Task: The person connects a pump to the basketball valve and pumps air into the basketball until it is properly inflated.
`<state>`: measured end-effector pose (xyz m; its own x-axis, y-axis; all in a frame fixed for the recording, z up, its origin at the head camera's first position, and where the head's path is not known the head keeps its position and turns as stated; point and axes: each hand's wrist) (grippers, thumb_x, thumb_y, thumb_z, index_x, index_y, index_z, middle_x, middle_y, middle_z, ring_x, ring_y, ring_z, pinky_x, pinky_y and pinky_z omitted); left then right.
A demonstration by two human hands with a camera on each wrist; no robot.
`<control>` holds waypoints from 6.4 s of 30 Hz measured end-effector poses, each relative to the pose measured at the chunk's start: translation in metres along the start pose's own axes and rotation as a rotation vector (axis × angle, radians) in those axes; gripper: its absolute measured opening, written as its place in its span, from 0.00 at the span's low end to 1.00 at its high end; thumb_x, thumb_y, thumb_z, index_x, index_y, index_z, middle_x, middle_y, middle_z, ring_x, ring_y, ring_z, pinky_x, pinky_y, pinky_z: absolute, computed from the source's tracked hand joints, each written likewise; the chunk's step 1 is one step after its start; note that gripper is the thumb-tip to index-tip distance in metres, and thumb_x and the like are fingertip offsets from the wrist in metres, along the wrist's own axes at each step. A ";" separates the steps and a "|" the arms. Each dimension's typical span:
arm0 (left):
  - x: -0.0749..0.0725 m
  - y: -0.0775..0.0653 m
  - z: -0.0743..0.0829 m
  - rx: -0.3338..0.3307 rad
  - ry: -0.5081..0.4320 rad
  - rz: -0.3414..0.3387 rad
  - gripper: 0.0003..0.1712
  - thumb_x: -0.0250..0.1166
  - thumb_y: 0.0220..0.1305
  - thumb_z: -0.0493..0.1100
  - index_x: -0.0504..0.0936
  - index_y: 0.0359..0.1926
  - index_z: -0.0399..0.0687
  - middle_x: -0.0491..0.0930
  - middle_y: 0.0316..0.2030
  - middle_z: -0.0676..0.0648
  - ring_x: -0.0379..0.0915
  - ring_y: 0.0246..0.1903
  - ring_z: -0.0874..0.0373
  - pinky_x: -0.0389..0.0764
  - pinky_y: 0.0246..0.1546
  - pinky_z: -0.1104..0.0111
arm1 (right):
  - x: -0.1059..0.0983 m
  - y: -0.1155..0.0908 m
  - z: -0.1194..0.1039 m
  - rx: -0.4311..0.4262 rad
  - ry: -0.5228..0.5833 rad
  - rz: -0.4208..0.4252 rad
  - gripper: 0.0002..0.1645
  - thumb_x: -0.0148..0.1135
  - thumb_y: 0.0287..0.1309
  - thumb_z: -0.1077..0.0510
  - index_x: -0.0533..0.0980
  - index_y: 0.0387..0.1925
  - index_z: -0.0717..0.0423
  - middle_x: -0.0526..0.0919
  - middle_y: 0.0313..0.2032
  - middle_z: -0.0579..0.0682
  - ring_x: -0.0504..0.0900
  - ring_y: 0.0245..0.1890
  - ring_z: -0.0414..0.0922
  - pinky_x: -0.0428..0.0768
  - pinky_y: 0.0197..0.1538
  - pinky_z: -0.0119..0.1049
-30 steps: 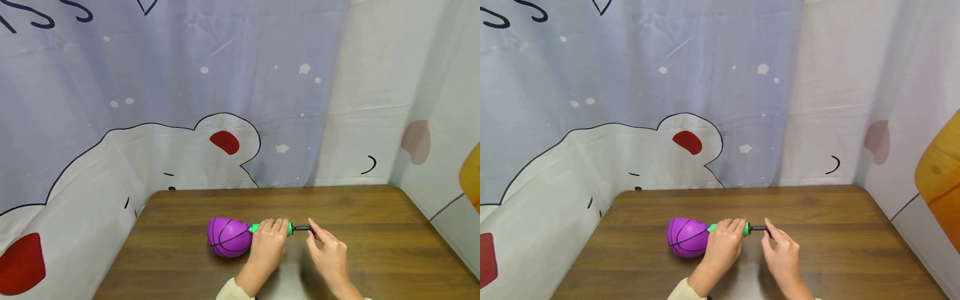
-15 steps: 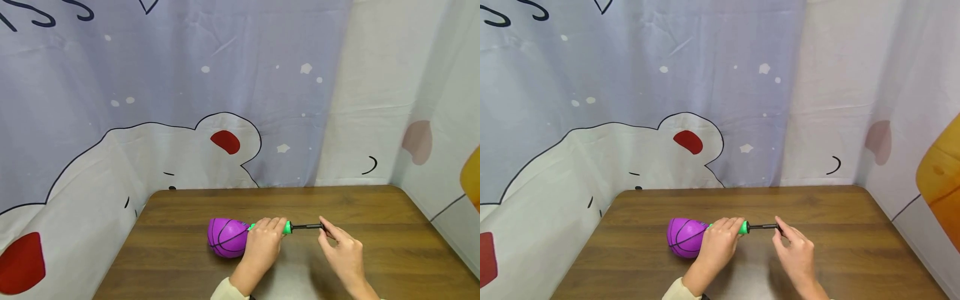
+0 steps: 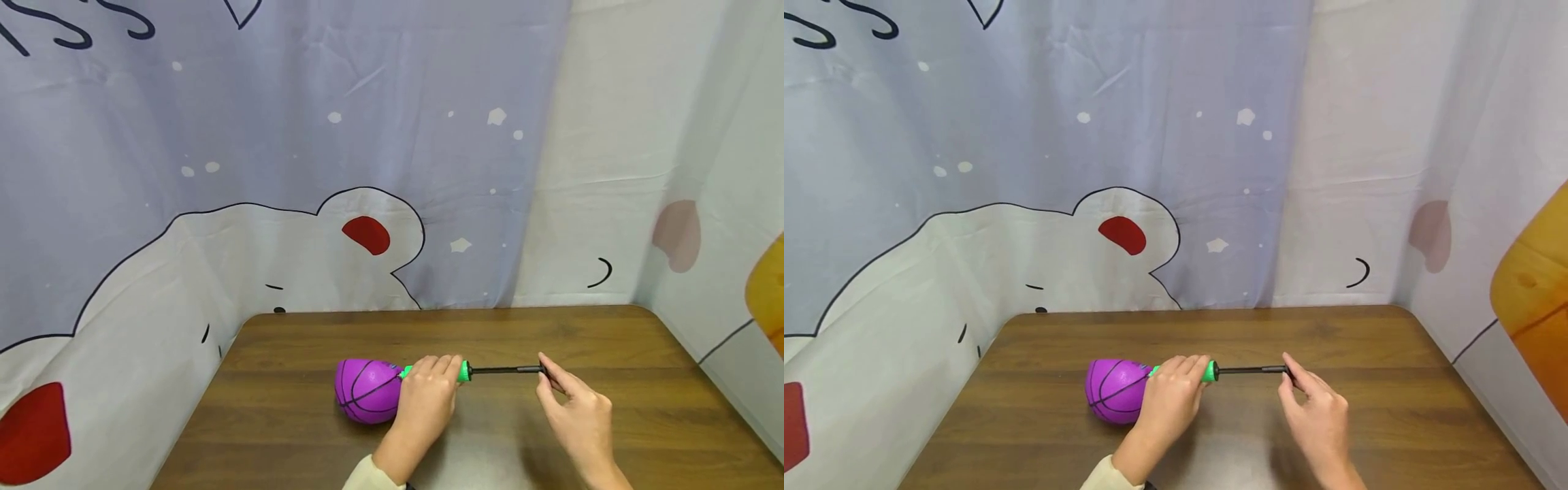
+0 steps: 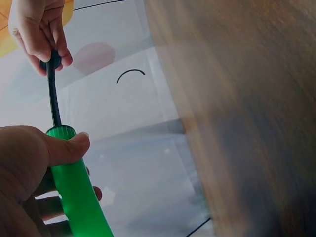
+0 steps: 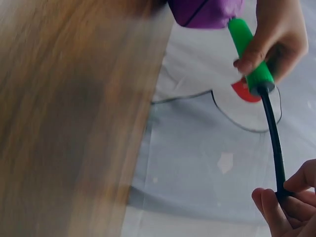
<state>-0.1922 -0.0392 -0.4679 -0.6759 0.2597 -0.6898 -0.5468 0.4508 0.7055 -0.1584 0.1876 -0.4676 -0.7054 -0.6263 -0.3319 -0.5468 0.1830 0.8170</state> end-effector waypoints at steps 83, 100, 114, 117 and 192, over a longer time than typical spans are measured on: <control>-0.006 0.001 0.000 -0.008 -0.025 -0.053 0.23 0.79 0.50 0.49 0.86 0.48 0.50 0.87 0.41 0.54 0.83 0.38 0.58 0.84 0.46 0.67 | 0.000 0.003 -0.005 0.057 0.047 -0.044 0.22 0.70 0.45 0.71 0.88 0.44 0.53 0.90 0.34 0.54 0.80 0.33 0.18 0.51 0.09 0.18; -0.001 -0.003 0.011 0.073 -0.009 0.016 0.24 0.79 0.47 0.53 0.87 0.45 0.50 0.87 0.38 0.56 0.81 0.33 0.61 0.83 0.38 0.70 | 0.033 -0.020 -0.032 -0.113 0.101 -0.088 0.25 0.74 0.36 0.75 0.88 0.42 0.59 0.91 0.33 0.51 0.87 0.24 0.37 0.81 0.31 0.20; -0.007 -0.003 -0.005 -0.011 -0.068 -0.075 0.24 0.77 0.52 0.52 0.83 0.49 0.53 0.87 0.41 0.56 0.81 0.38 0.60 0.83 0.43 0.69 | -0.004 0.002 -0.008 0.041 0.042 -0.046 0.22 0.69 0.44 0.72 0.88 0.44 0.55 0.90 0.34 0.55 0.77 0.34 0.15 0.55 0.11 0.18; -0.007 -0.002 -0.007 -0.014 -0.064 -0.071 0.23 0.77 0.51 0.51 0.83 0.48 0.52 0.87 0.40 0.56 0.81 0.37 0.60 0.82 0.42 0.69 | -0.007 0.004 -0.007 0.104 0.026 -0.061 0.23 0.70 0.46 0.72 0.88 0.45 0.52 0.90 0.35 0.54 0.74 0.35 0.11 0.50 0.09 0.19; -0.008 -0.003 -0.006 0.004 -0.065 -0.050 0.24 0.77 0.50 0.53 0.84 0.48 0.54 0.86 0.40 0.58 0.80 0.36 0.61 0.83 0.40 0.70 | -0.006 0.002 -0.005 0.063 0.017 -0.054 0.23 0.69 0.44 0.71 0.88 0.44 0.54 0.90 0.32 0.52 0.77 0.35 0.16 0.56 0.11 0.19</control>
<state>-0.1882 -0.0479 -0.4629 -0.6140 0.2912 -0.7337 -0.5771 0.4685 0.6689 -0.1532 0.1879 -0.4613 -0.6666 -0.6492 -0.3663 -0.6118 0.1957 0.7665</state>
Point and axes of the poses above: each hand's wrist, its own y-axis towards the middle knuckle, its own x-axis out of the palm, z = x × y
